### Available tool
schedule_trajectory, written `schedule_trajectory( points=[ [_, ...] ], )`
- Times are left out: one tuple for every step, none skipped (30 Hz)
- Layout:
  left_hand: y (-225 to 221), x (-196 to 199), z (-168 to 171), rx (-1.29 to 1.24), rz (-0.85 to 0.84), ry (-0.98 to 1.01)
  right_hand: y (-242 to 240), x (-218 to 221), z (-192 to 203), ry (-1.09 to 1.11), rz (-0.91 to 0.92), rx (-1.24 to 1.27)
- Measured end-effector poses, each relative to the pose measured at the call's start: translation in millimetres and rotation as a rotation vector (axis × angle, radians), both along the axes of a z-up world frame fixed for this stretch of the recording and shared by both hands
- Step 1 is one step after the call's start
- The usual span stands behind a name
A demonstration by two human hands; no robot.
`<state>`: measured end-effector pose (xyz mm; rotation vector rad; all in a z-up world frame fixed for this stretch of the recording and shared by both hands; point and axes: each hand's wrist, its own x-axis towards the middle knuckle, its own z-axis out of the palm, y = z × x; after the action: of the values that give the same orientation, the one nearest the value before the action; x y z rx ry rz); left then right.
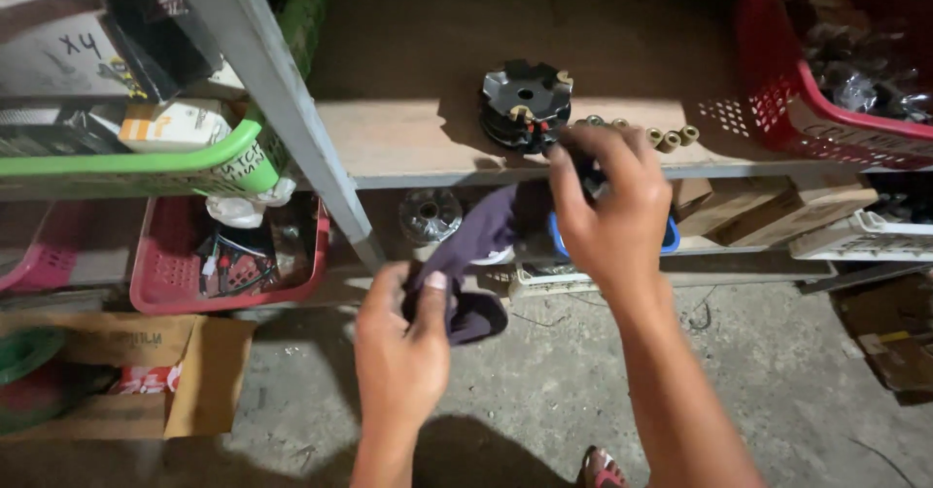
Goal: Cleaning a motorcycle variator component using a cloth
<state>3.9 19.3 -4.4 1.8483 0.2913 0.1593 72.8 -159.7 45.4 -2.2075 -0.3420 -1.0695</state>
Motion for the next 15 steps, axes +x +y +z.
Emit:
schedule_trajectory(
  points=[
    [1.4,2.2,-1.4,0.004,-0.001,0.003,-2.1,10.3,1.2,0.003,-0.001,0.004],
    [2.8,4.4,-2.9,0.0,0.026,-0.03,-4.2,20.8,2.2,-0.03,-0.034,-0.112],
    [3.7,5.4,-5.4,-0.007,0.05,-0.06,-7.0,29.7,2.3,-0.058,-0.068,-0.231],
    [3.7,3.8,-6.0,-0.005,0.047,-0.054,-6.8,32.1,0.9,-0.051,-0.071,-0.229],
    [3.5,5.1,-5.6,0.015,0.058,-0.053,-6.4,37.3,2.0,-0.04,-0.074,-0.271],
    [3.5,6.4,-5.0,0.035,0.069,-0.052,-5.9,42.4,3.3,-0.029,-0.077,-0.313],
    [3.3,6.3,-6.4,0.037,0.07,-0.049,-4.8,43.1,3.4,-0.025,-0.075,-0.311],
    [3.2,6.2,-8.0,0.011,0.051,-0.071,-3.8,43.8,3.4,-0.032,-0.047,-0.3],
    [2.6,6.7,-9.5,-0.017,0.031,-0.095,-3.1,44.9,3.9,-0.042,-0.019,-0.289],
    [4.3,8.2,-10.8,-0.017,0.032,-0.094,-3.2,46.0,3.9,-0.04,-0.018,-0.289],
    [5.3,8.8,-12.2,-0.045,0.045,-0.09,-4.1,46.2,3.7,-0.019,-0.019,-0.291],
    [6.2,9.2,-13.4,-0.073,0.059,-0.086,-5.1,46.2,3.7,0.002,-0.02,-0.294],
    [7.6,9.7,-9.5,-0.074,0.057,-0.089,-5.1,45.8,4.7,0.0,-0.022,-0.295],
    [8.9,10.0,-5.3,-0.009,0.094,-0.049,-5.1,45.3,6.1,0.005,-0.015,-0.303],
    [10.6,10.2,-0.9,0.057,0.131,-0.007,-4.9,44.6,7.4,0.012,-0.008,-0.311]
  ],
)
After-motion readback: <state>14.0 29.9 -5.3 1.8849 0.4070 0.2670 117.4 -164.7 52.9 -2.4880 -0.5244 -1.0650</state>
